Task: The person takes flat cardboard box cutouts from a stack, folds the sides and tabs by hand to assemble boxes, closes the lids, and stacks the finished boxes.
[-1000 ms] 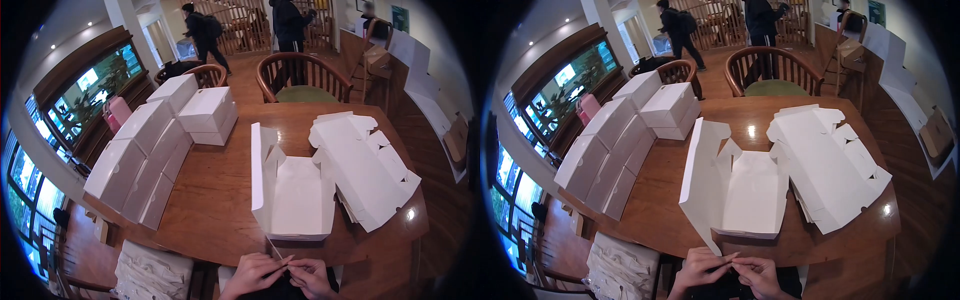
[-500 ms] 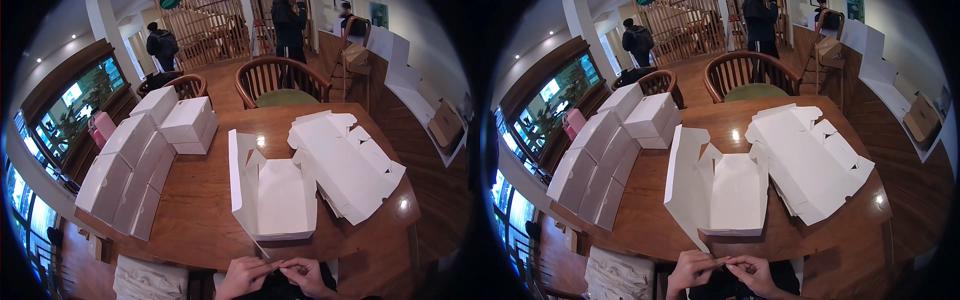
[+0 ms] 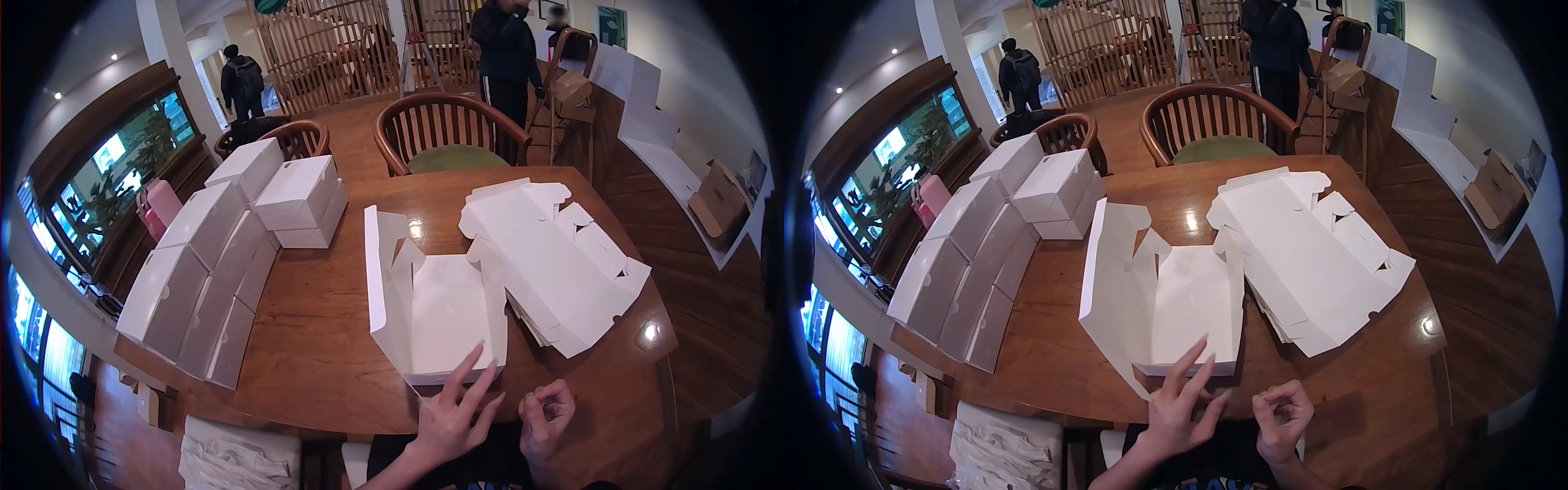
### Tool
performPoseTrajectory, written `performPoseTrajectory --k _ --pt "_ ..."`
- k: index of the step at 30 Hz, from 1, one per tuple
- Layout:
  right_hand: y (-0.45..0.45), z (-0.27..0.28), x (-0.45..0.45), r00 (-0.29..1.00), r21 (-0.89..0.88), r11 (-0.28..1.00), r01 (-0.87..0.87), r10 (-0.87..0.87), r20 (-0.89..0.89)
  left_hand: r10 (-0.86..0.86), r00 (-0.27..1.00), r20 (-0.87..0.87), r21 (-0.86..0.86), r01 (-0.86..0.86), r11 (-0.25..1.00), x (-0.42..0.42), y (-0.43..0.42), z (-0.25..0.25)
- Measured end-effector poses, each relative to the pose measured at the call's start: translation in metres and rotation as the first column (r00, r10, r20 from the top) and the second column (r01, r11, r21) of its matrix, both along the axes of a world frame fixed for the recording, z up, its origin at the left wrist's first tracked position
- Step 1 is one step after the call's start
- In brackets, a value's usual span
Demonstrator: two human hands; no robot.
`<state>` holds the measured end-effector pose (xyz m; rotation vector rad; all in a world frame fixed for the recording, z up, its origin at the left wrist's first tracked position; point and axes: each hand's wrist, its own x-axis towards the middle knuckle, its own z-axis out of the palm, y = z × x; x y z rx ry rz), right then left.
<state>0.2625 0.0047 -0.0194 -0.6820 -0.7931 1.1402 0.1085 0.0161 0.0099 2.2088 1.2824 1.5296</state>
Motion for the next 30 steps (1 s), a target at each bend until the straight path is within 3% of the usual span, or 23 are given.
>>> performPoseTrajectory --k 2,6,11,14,17,20,21,25,26,28,30 --pt "0.000 -0.006 0.001 1.000 0.015 1.000 0.004 -0.004 0.009 0.065 0.996 -0.066 -0.182 -0.076 0.980 0.002 0.007 0.007" --pt "0.001 -0.007 0.001 0.990 -0.046 0.999 0.004 0.002 0.141 0.098 0.988 -0.120 -0.221 -0.123 0.967 -0.012 0.008 -0.002" --pt "0.004 -0.004 -0.003 0.978 -0.072 0.997 -0.024 0.039 0.206 0.340 0.928 -0.153 -0.149 -0.362 0.920 -0.055 -0.011 -0.001" --pt "0.008 -0.006 -0.001 0.975 -0.076 0.997 -0.026 0.042 0.218 0.375 0.910 -0.178 -0.087 -0.394 0.915 -0.095 -0.025 0.006" --pt "0.015 -0.002 -0.001 0.965 -0.060 0.998 0.012 0.004 0.262 0.336 0.906 -0.258 -0.224 -0.394 0.891 -0.123 -0.043 0.025" --pt "0.025 0.003 -0.002 0.934 0.005 1.000 0.029 -0.029 0.355 0.312 0.928 -0.205 -0.203 -0.352 0.914 -0.143 -0.049 0.026" --pt "0.029 0.002 -0.003 0.894 0.042 0.998 0.044 -0.057 0.444 0.316 0.930 -0.190 -0.301 -0.361 0.883 -0.142 -0.053 0.034" --pt "0.042 0.010 -0.003 0.719 0.148 0.989 -0.025 -0.085 0.689 0.283 0.916 -0.283 -0.204 -0.346 0.916 -0.157 -0.051 0.031" --pt "0.045 0.016 -0.005 0.719 0.149 0.989 -0.020 -0.089 0.689 0.234 0.950 -0.205 -0.249 -0.282 0.927 -0.160 -0.051 0.028" --pt "0.048 0.029 -0.013 0.593 0.322 0.945 -0.050 -0.232 0.771 0.181 0.976 -0.125 -0.290 -0.210 0.934 -0.163 -0.050 0.020" --pt "0.052 0.020 -0.011 0.530 0.306 0.946 -0.106 -0.206 0.822 0.137 0.988 0.073 -0.292 -0.111 0.950 -0.165 -0.046 0.013"
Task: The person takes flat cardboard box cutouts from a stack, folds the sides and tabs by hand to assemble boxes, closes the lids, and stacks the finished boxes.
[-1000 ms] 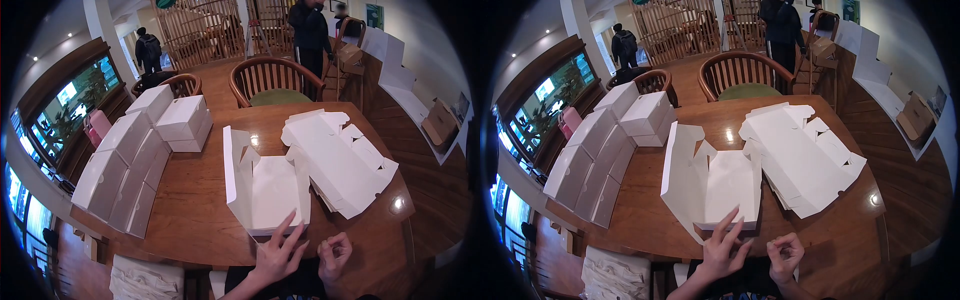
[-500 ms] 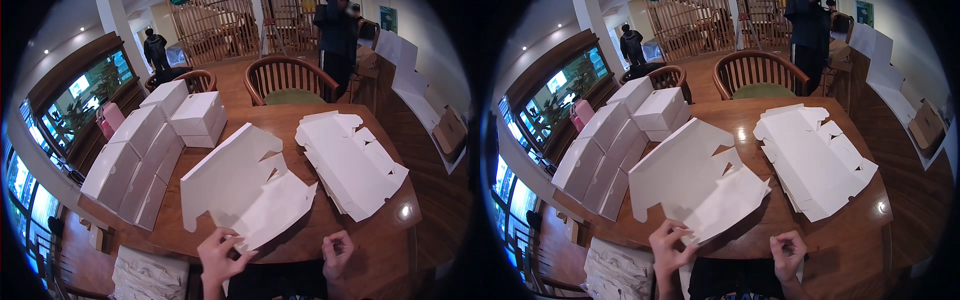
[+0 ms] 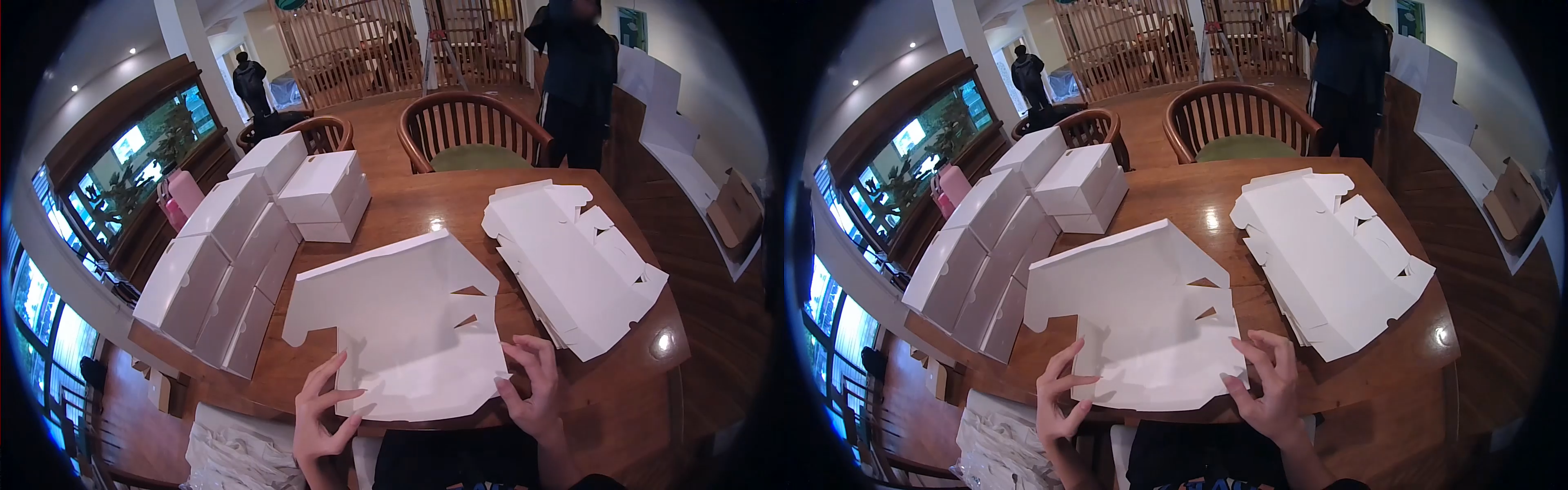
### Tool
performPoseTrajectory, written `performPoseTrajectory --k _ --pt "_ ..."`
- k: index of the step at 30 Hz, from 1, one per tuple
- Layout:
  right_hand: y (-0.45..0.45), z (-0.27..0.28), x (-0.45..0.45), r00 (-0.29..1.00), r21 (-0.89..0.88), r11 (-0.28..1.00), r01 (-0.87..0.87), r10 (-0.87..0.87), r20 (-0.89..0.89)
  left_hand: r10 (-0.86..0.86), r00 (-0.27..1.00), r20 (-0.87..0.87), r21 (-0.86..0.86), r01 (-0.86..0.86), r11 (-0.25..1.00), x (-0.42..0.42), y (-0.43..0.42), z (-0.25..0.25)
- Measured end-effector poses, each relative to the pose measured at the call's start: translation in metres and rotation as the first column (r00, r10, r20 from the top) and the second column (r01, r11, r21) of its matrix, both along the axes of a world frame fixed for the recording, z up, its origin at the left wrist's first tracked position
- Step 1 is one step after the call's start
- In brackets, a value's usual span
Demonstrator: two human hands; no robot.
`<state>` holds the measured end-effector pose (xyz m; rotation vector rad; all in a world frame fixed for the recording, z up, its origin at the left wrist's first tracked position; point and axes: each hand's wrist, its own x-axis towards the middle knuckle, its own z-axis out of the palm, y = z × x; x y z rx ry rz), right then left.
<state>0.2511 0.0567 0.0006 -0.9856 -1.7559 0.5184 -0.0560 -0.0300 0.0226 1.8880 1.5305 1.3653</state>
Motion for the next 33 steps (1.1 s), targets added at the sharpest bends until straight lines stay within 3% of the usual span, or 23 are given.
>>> performPoseTrajectory --k 4,6,10,12,17,19,20,22,23,25,28,31,32,33 --pt "0.000 -0.005 0.000 0.999 0.035 0.998 -0.044 0.043 0.033 -0.021 1.000 -0.010 0.061 0.022 0.998 0.000 0.006 -0.007" --pt "-0.002 -0.002 0.003 0.989 0.037 0.994 -0.104 0.099 0.109 0.032 0.990 -0.140 0.055 -0.024 0.998 0.002 0.011 -0.010" --pt "-0.005 0.002 0.004 0.974 0.023 0.987 -0.161 0.155 0.165 0.033 0.994 -0.105 0.045 -0.029 0.999 0.004 0.019 -0.009" --pt "-0.007 0.004 0.005 0.934 0.028 0.963 -0.270 0.254 0.250 0.112 0.994 -0.015 0.049 -0.111 0.993 0.001 0.021 -0.008" --pt "-0.020 -0.006 -0.006 0.864 0.021 0.904 -0.427 0.402 0.303 0.372 0.911 -0.175 0.208 -0.336 0.919 0.002 0.024 -0.009" --pt "-0.026 -0.007 -0.013 0.846 0.018 0.890 -0.456 0.427 0.320 0.568 0.770 -0.289 0.386 -0.449 0.806 0.018 0.017 -0.003" --pt "-0.028 -0.007 -0.016 0.830 0.026 0.877 -0.480 0.444 0.339 0.569 0.768 -0.294 0.378 -0.454 0.807 0.027 0.012 -0.002" --pt "-0.031 -0.006 -0.023 0.820 0.019 0.866 -0.499 0.465 0.334 0.314 0.905 -0.288 0.372 -0.197 0.907 0.047 0.002 0.001" --pt "-0.031 -0.006 -0.024 0.812 0.017 0.857 -0.515 0.481 0.332 0.318 0.904 -0.285 0.359 -0.207 0.910 0.053 -0.004 0.007" --pt "-0.032 0.005 -0.021 0.808 0.016 0.852 -0.523 0.491 0.325 0.055 0.897 -0.438 0.120 -0.003 0.993 0.061 -0.009 0.021" --pt "-0.028 0.017 -0.010 0.813 0.020 0.851 -0.524 0.494 0.309 -0.021 0.897 -0.442 0.003 0.025 1.000 0.054 -0.009 0.009" --pt "-0.023 0.030 -0.001 0.748 0.058 0.875 -0.481 0.375 0.548 -0.057 0.911 -0.408 -0.014 0.056 0.998 0.044 -0.008 0.001" --pt "-0.021 0.030 -0.001 0.743 0.051 0.872 -0.487 0.383 0.549 -0.102 0.908 -0.406 -0.019 0.104 0.994 0.041 -0.008 0.000" --pt "-0.019 0.029 -0.001 0.715 0.114 0.884 -0.454 0.284 0.639 -0.123 0.915 -0.384 -0.049 0.112 0.992 0.040 -0.008 0.002"
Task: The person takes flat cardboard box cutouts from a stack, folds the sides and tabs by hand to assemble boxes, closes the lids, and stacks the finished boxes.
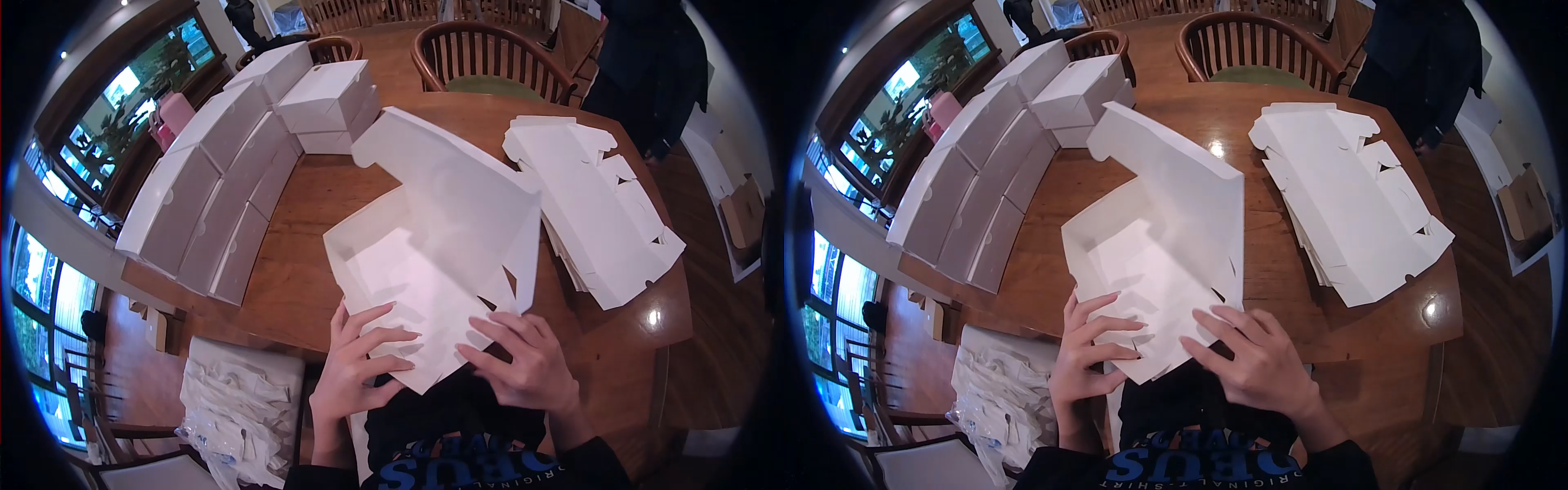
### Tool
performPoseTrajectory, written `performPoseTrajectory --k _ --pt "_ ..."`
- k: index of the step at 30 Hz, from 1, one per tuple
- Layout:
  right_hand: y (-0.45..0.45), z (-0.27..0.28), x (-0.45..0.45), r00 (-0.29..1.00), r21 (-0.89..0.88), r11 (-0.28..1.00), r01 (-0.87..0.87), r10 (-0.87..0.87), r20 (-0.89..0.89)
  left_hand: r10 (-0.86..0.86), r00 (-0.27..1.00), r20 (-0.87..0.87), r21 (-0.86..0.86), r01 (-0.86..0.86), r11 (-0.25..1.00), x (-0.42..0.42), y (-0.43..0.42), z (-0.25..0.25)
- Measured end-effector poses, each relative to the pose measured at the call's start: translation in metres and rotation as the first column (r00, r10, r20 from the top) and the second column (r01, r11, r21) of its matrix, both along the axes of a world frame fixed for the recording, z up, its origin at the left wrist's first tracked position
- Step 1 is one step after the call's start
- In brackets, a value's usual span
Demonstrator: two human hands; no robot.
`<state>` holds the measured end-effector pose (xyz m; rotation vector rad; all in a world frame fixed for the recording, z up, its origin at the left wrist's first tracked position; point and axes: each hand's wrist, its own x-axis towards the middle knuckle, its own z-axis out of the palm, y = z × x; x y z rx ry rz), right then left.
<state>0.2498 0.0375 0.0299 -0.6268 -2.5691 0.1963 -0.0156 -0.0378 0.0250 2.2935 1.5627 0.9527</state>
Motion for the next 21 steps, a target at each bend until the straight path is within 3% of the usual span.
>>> performPoseTrajectory --k 1,6,10,12,21 --pt "0.001 0.000 -0.001 0.996 0.114 0.993 0.041 -0.049 0.069 0.003 1.000 0.003 -0.003 -0.003 1.000 -0.001 0.000 0.000" --pt "0.009 -0.008 0.000 0.983 0.222 0.957 0.185 -0.182 -0.033 -0.070 0.997 0.028 -0.038 0.071 0.997 -0.010 -0.002 -0.003" --pt "0.012 -0.018 -0.002 0.969 0.215 0.946 0.243 -0.226 -0.101 -0.111 0.991 0.076 -0.047 0.114 0.992 -0.015 -0.002 -0.005" --pt "0.013 -0.020 -0.005 0.952 0.129 0.957 0.261 -0.232 -0.202 -0.149 0.984 0.098 -0.052 0.154 0.987 -0.018 -0.002 -0.006" --pt "0.018 -0.025 -0.004 0.914 0.102 0.938 0.333 -0.294 -0.281 -0.261 0.965 0.040 -0.176 0.263 0.948 -0.029 0.001 0.000"
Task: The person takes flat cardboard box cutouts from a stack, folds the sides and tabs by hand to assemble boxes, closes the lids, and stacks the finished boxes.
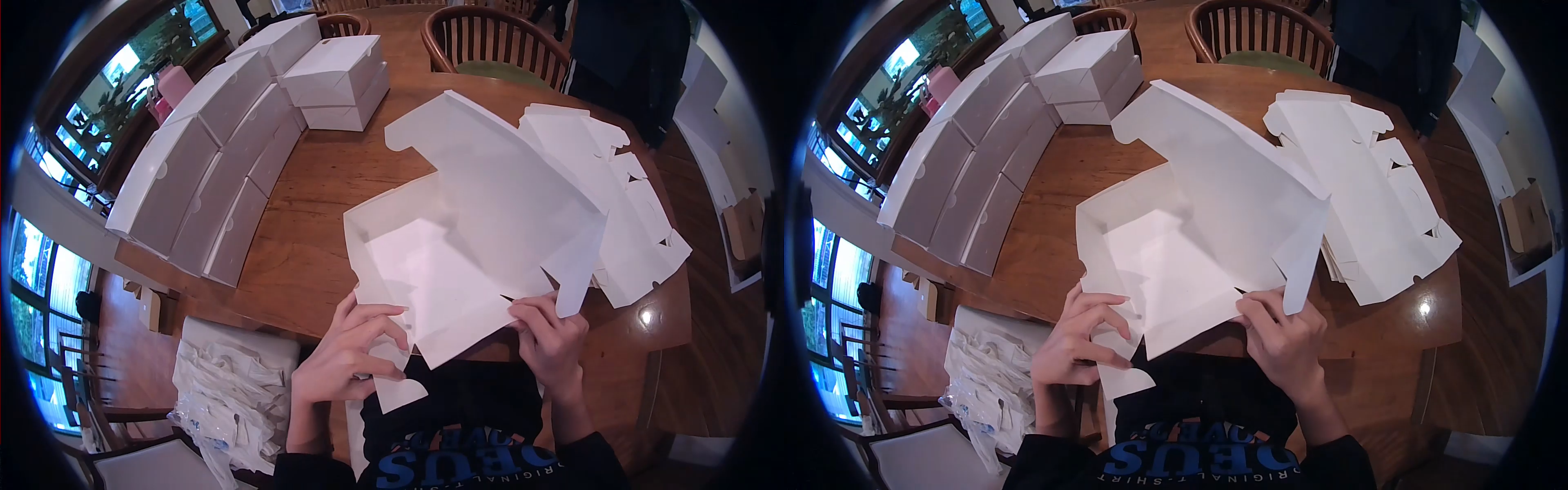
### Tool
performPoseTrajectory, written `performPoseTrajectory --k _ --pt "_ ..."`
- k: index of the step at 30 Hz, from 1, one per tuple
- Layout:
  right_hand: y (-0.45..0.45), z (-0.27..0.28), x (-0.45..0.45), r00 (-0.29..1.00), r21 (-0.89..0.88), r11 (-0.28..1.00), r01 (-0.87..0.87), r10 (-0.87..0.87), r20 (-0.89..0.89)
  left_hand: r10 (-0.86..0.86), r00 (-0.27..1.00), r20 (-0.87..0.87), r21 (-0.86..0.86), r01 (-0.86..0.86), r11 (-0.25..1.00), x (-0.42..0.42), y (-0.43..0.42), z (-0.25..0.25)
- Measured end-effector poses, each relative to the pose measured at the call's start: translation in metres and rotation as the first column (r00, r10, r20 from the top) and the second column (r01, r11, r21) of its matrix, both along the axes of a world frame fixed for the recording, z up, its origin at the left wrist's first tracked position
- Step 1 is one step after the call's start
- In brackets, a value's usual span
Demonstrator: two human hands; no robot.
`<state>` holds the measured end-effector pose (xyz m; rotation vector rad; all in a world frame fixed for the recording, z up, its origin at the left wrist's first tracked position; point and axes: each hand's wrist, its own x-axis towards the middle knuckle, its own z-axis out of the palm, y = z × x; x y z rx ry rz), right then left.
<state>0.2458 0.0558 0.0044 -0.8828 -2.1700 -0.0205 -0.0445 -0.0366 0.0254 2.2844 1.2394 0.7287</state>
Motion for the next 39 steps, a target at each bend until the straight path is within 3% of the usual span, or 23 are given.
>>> performPoseTrajectory --k 4,10,12,19,24,32,35,39 --pt "-0.002 0.004 -0.004 0.998 -0.006 1.000 -0.002 0.002 -0.058 -0.010 0.998 -0.067 0.008 0.011 1.000 0.007 0.002 0.003" --pt "-0.007 0.001 -0.012 0.987 0.027 0.999 0.038 -0.034 -0.159 0.105 0.994 -0.009 0.202 -0.101 0.974 0.027 0.004 -0.004" --pt "-0.008 -0.004 -0.012 0.962 -0.056 0.995 0.082 -0.094 -0.256 0.139 0.990 -0.024 0.233 -0.130 0.964 0.032 0.005 -0.005" --pt "-0.005 0.002 -0.009 0.972 0.002 1.000 0.022 -0.021 -0.233 0.269 0.961 0.068 0.211 -0.277 0.937 0.038 0.010 -0.006" --pt "-0.002 0.003 0.006 0.963 0.135 0.960 -0.244 0.257 -0.086 0.237 0.956 0.174 0.224 -0.273 0.936 0.029 0.017 -0.009" --pt "-0.010 0.002 0.038 0.919 0.023 0.919 -0.394 0.393 0.038 0.157 0.936 0.314 0.167 -0.217 0.962 0.026 0.023 -0.008" --pt "-0.010 -0.002 0.040 0.932 0.121 0.924 -0.362 0.356 0.074 0.253 0.914 0.317 0.149 -0.311 0.938 0.032 0.026 -0.008" --pt "-0.009 -0.007 0.045 0.924 0.119 0.916 -0.382 0.380 0.043 0.377 0.895 0.239 0.091 -0.407 0.909 0.040 0.031 0.004"
